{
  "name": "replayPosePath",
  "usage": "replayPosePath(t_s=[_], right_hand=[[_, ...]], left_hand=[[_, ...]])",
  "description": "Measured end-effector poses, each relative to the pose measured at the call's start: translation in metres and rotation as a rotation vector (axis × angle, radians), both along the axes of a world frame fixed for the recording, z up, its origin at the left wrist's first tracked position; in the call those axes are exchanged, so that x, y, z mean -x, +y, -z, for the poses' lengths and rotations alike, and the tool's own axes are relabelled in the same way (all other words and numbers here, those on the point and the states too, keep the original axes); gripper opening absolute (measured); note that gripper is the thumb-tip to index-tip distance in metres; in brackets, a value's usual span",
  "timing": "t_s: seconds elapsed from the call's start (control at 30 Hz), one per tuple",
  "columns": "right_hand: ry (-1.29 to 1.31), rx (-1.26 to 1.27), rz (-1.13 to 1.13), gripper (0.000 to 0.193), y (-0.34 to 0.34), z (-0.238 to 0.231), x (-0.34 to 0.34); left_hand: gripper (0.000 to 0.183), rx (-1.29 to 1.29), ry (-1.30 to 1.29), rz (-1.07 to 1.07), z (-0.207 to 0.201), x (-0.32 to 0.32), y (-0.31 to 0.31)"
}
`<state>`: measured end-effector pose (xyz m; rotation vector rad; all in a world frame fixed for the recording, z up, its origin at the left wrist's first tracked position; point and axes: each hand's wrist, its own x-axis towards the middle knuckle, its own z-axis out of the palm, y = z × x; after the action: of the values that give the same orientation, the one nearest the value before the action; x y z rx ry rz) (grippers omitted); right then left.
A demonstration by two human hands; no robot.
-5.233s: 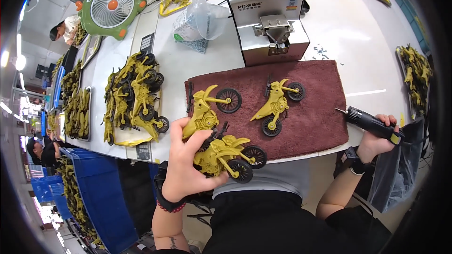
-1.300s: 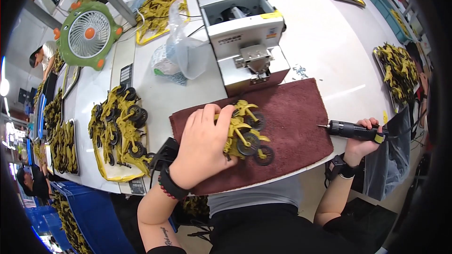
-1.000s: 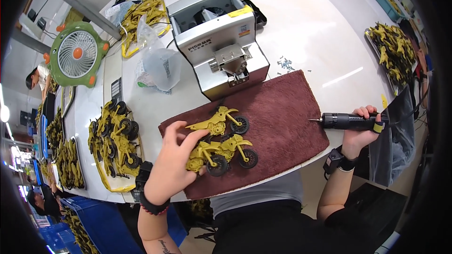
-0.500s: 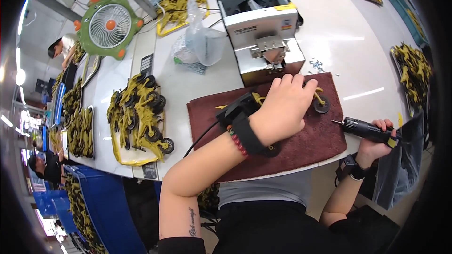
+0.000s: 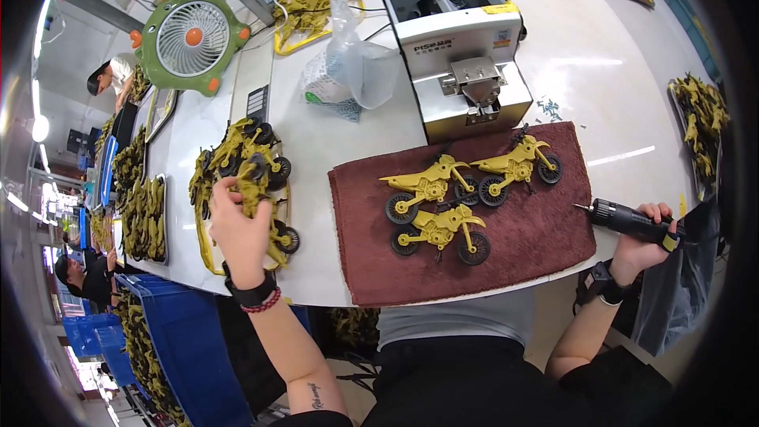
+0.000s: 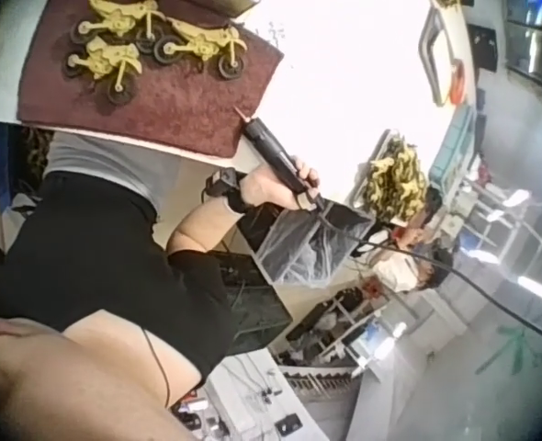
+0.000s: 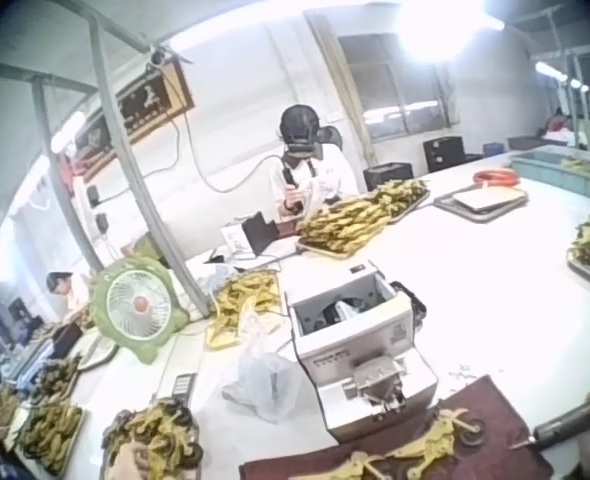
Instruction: The recorder uses an electric screwdriver to attach wheels and components to toy motorcycle bodies.
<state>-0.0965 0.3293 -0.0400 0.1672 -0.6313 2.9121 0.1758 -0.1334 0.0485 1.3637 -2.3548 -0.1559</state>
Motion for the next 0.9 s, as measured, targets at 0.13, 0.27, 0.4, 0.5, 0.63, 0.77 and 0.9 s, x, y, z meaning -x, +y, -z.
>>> replayPosePath(t_s=[0.13, 0.27, 0.4, 0.5, 0.63, 0.77, 0.9], right_hand=[[0.004, 0.01, 0.013, 0.02, -0.004, -0.004, -0.003], [-0.025, 0.046, 0.034, 0.023, -0.015, -0.006, -0.004], [0.002, 0.024, 0.017, 0.022, -0.021, -0.007, -0.005], [-0.011, 0.01, 0.065, 0.021, -0.01, -0.002, -0.006], [0.002, 0.029, 0.04, 0.021, -0.019, -0.008, -0.006], [-0.001, 0.035, 0.043, 0.02, -0.02, -0.007, -0.008], [-0.004, 0.031, 0.04, 0.019, -0.02, -0.011, -0.009]], left_hand=[[0.04, -0.215, 0.402, 0.141, -0.006, -0.016, -0.022], [0.03, -0.036, 0.377, 0.137, -0.044, -0.015, -0.007], [0.03, 0.111, 0.708, 0.335, -0.059, 0.04, 0.078], [0.044, 0.065, 0.319, 1.142, -0.05, 0.095, 0.154], [0.036, 0.082, 0.138, 1.501, 0.013, 0.133, 0.214], [0.038, -0.062, 0.001, 1.473, 0.014, 0.123, 0.219], [0.048, -0.161, -0.014, 1.25, -0.013, 0.098, 0.177]])
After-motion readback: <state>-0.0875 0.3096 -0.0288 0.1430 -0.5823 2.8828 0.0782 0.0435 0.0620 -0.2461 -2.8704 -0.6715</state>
